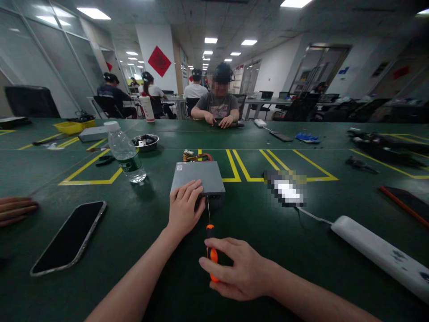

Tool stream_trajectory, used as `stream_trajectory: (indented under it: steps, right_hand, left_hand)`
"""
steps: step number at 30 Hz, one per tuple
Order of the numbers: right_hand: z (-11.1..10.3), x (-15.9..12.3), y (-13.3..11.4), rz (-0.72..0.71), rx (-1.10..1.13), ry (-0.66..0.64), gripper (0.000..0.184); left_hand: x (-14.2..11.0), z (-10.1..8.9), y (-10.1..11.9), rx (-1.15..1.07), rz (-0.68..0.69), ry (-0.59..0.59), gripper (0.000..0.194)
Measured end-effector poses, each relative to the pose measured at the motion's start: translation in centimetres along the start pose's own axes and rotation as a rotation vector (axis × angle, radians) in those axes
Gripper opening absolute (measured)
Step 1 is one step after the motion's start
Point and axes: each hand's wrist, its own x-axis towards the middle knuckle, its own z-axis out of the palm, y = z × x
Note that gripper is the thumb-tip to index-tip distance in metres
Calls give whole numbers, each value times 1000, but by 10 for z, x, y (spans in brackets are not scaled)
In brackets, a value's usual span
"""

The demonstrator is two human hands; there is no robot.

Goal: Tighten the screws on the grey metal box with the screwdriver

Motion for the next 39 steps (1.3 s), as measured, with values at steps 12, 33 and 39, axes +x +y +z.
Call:
stream_trajectory:
  steps: [12,33,39]
  right_hand:
    - [4,-3,-1,13,56,5,30]
    - [3,-2,0,-39,21,66,20]
    - [0,-4,0,-19,32,-20,25]
  left_hand:
    - [0,2,2,7,-21,7,20]
    - [1,1,2,22,-6,5,21]
    - [0,3,0,20,-8,18,21]
